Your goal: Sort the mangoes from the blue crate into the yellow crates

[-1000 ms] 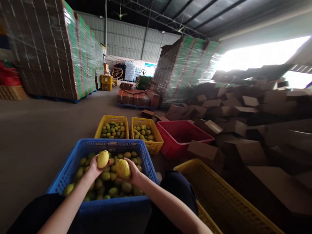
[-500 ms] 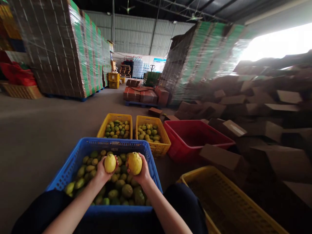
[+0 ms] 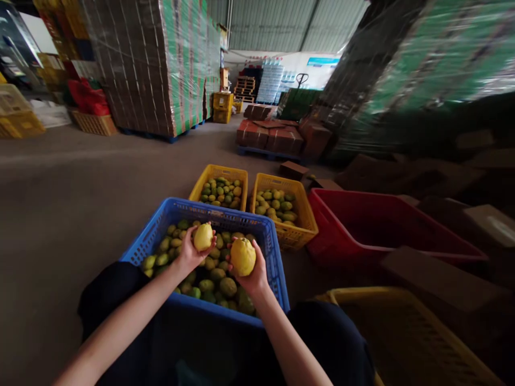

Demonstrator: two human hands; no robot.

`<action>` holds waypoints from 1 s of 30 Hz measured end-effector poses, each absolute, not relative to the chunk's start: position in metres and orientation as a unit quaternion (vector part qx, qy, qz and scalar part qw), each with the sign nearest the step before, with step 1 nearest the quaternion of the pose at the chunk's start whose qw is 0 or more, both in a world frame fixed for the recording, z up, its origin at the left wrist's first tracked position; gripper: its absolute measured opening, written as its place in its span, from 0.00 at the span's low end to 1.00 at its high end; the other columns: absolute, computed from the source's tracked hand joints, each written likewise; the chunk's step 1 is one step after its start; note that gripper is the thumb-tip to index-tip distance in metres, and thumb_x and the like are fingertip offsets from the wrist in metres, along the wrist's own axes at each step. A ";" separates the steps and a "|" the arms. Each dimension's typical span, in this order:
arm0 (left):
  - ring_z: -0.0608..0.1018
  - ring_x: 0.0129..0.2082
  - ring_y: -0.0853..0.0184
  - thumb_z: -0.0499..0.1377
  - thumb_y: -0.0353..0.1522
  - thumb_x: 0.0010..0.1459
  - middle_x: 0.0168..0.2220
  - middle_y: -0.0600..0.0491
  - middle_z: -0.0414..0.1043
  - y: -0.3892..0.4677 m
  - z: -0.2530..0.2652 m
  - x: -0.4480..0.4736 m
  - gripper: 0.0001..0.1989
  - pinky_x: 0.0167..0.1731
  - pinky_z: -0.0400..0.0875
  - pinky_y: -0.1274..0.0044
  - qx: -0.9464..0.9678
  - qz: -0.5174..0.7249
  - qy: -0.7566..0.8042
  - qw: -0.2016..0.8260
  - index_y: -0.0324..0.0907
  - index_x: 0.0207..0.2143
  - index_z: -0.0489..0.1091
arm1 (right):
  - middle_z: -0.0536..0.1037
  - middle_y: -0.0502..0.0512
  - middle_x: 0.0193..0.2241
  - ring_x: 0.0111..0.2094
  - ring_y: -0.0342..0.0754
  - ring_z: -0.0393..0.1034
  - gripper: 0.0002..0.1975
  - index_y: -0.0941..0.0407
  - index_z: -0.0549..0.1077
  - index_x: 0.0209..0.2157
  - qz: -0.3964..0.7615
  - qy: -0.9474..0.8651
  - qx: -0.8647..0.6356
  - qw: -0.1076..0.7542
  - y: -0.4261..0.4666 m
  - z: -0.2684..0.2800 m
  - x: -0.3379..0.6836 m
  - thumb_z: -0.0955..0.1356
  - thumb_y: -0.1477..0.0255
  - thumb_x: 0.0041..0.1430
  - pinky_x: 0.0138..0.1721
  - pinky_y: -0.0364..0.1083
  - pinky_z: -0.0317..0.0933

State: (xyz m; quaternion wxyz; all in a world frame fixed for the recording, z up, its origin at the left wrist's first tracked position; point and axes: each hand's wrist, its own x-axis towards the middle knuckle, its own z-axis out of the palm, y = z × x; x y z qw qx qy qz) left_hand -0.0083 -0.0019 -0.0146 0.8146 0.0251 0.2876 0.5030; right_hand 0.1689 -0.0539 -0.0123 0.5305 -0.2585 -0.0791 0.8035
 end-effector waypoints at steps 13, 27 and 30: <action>0.78 0.22 0.68 0.44 0.41 0.64 0.36 0.42 0.77 -0.002 -0.024 -0.008 0.25 0.11 0.66 0.86 0.032 0.428 0.301 0.852 0.35 0.56 0.63 | 0.78 0.57 0.27 0.25 0.46 0.73 0.17 0.59 0.71 0.40 0.788 0.057 -0.335 0.513 -0.051 -0.002 0.172 0.63 0.59 0.61 0.17 0.39 0.67; 0.78 0.25 0.66 0.45 0.43 0.63 0.31 0.44 0.76 -0.003 -0.044 0.002 0.22 0.21 0.74 0.79 0.051 0.425 0.353 0.832 0.37 0.48 0.68 | 0.74 0.52 0.24 0.28 0.46 0.70 0.14 0.55 0.69 0.32 0.684 0.181 -0.408 0.577 -0.044 -0.005 0.176 0.65 0.58 0.59 0.22 0.41 0.68; 0.75 0.20 0.68 0.51 0.39 0.60 0.25 0.47 0.75 -0.012 -0.069 0.002 0.16 0.17 0.70 0.81 0.158 0.309 0.471 0.811 0.36 0.36 0.71 | 0.73 0.50 0.23 0.27 0.45 0.69 0.12 0.54 0.68 0.31 0.667 0.194 -0.409 0.591 -0.043 -0.004 0.180 0.65 0.59 0.59 0.22 0.41 0.67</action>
